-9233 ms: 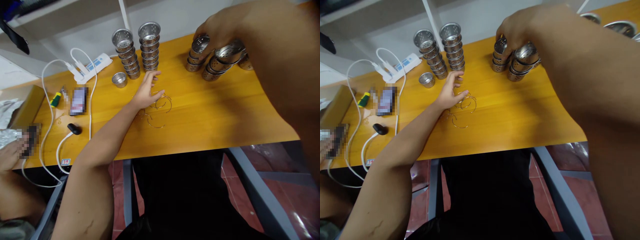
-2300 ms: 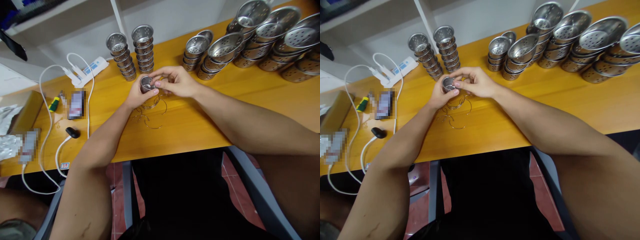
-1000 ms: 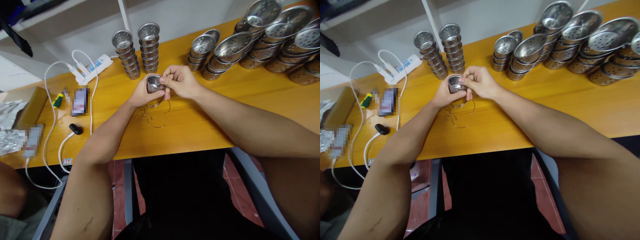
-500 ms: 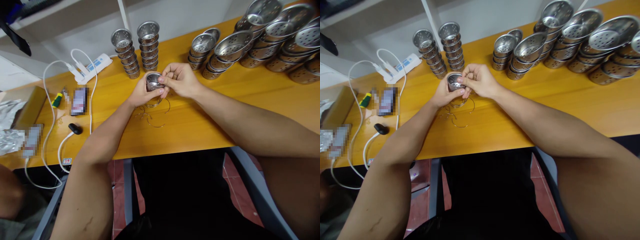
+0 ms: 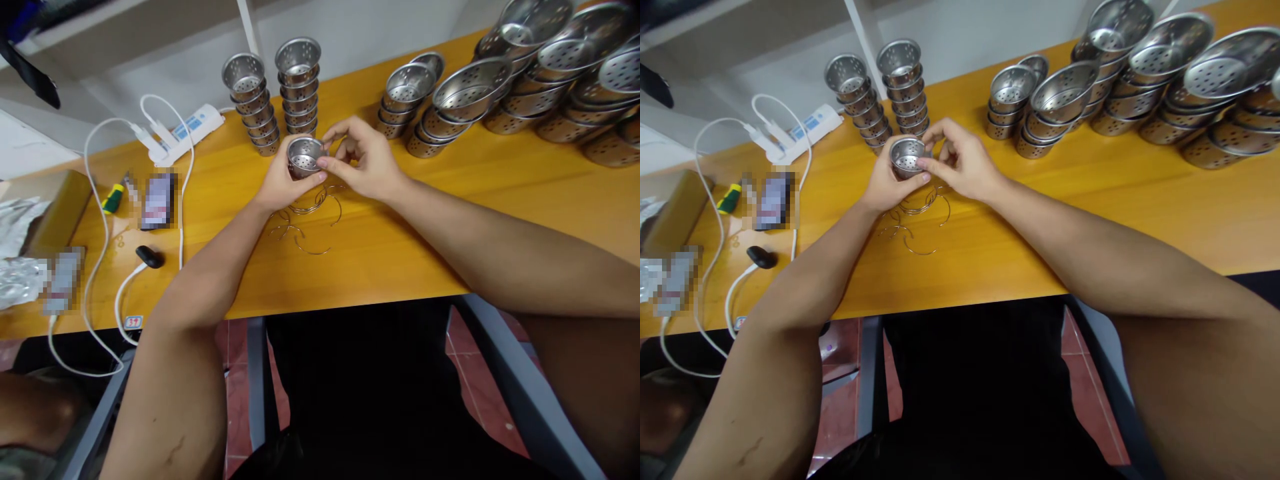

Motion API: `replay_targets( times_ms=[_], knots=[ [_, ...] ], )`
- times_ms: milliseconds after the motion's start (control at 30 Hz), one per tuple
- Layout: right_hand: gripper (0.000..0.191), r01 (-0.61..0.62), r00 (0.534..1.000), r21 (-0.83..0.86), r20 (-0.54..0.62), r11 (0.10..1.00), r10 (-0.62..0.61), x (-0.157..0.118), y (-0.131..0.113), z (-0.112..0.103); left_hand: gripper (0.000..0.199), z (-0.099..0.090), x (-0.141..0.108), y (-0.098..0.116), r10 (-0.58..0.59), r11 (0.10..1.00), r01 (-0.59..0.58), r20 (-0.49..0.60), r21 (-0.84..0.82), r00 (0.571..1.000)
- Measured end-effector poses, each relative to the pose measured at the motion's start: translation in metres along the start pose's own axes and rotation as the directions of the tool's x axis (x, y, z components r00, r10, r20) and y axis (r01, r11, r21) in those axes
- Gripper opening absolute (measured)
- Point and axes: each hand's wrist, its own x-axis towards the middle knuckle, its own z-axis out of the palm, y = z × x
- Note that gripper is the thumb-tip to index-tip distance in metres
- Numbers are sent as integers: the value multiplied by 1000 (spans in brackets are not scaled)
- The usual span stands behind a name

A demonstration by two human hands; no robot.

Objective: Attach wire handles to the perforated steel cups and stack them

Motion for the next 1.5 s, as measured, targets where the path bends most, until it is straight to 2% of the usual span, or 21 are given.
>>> replay_targets(
  times_ms=[67,167,300,467,633,800,900,1067,1167,1233,1400,1500],
  knots=[
    [70,70,998,-102,10,992,-70,0,3,-3,105,-1,1,-7,5,1000,-5,-19,20,1000],
    [59,163,986,-166,55,973,-156,-1,6,-5,104,-2,1,-11,8,1000,-7,-47,28,999],
    [58,230,969,-205,134,951,-206,-3,6,-2,102,0,0,-5,-1,1000,1,-56,12,998],
    [54,100,975,-237,219,966,-47,-6,-2,3,107,3,-1,5,-40,999,40,-37,-9,998],
    [55,97,974,-234,223,967,-43,-7,-6,5,119,5,-2,7,-95,995,96,20,-20,995],
    [86,114,979,-274,197,955,-61,-6,-15,5,120,6,-3,6,-51,998,49,49,36,998],
    [92,107,983,-318,177,942,-51,-5,-15,0,118,6,-4,7,-24,999,22,67,32,997],
    [83,-67,996,-509,19,858,89,-1,13,-22,112,1,-6,10,-103,994,100,62,44,993],
    [80,-134,990,-557,-44,820,132,0,34,-33,103,-2,-7,7,-134,989,131,38,72,990],
    [77,-144,989,-562,-63,815,131,0,38,-34,102,-2,-8,4,-125,990,121,49,76,991],
    [51,-7,1000,-481,-2,877,7,0,11,-20,98,-4,-7,6,-98,992,94,43,86,994],
    [49,12,997,-485,70,874,25,-1,-5,-12,95,-6,-6,11,-92,992,89,27,91,995]
  ],
)
